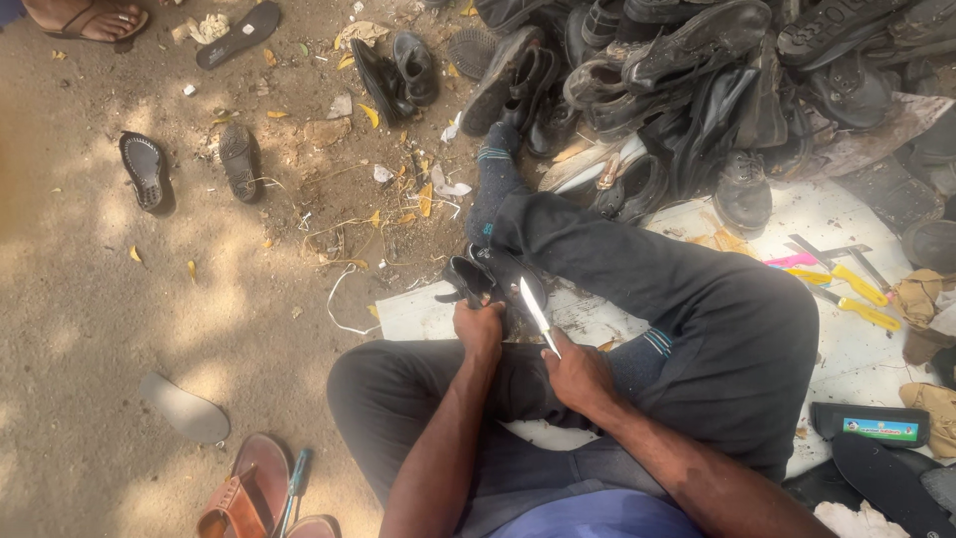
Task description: The person sits on the ground and uses a knife to scrape and clean the soles of several shoes. They handle multiple pairs of footwear, picking them up from a pile, scraping the bottom surfaces, and placing them back down.
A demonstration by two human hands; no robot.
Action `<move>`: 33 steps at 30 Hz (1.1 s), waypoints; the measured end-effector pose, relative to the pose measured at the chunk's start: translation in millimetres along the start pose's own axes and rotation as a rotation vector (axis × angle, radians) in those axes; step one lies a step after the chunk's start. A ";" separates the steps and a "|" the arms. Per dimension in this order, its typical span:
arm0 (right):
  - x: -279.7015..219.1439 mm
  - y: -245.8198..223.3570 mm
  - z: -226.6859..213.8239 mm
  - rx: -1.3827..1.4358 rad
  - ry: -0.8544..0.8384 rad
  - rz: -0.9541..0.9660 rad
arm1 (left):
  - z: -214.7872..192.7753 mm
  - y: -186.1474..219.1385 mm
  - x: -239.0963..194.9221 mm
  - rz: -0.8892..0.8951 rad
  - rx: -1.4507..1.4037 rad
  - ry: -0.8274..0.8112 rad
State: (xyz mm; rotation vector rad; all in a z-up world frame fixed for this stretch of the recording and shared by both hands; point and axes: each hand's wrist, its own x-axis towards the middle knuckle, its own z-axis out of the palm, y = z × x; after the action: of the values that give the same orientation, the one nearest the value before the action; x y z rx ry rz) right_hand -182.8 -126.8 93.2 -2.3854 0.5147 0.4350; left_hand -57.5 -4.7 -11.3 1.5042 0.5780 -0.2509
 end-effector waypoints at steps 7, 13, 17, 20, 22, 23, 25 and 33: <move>19.7 -1.0 -15.4 -0.167 -0.118 -0.093 | 19.6 18.7 17.4 0.284 0.413 0.091; 18.4 -31.1 -18.7 -0.102 -0.161 -0.026 | 13.6 7.9 19.2 0.315 0.427 0.117; 39.3 -25.3 -23.2 -0.138 -0.012 -0.216 | 9.8 5.5 31.3 0.345 0.310 0.097; 88.9 -22.1 -30.5 -0.211 -0.026 -0.324 | 12.2 0.7 30.6 0.258 0.349 0.132; 114.9 -25.1 -29.5 -0.225 -0.058 -0.373 | 11.1 -1.3 31.4 0.241 0.334 0.150; 126.1 -30.5 -25.4 -0.217 -0.050 -0.410 | 10.5 -2.7 32.5 0.231 0.326 0.160; 140.9 -40.7 -20.0 -0.230 -0.076 -0.404 | 12.1 -6.2 35.6 0.281 0.371 0.206; 114.3 -36.9 -23.7 -0.243 -0.171 -0.357 | 9.7 -2.1 34.9 0.335 0.404 0.261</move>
State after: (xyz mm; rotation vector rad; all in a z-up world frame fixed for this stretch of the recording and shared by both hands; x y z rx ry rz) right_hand -62.3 -144.7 80.9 -2.5703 -0.0471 0.5561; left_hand -27.2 -7.5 -31.0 2.0161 0.4866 0.0982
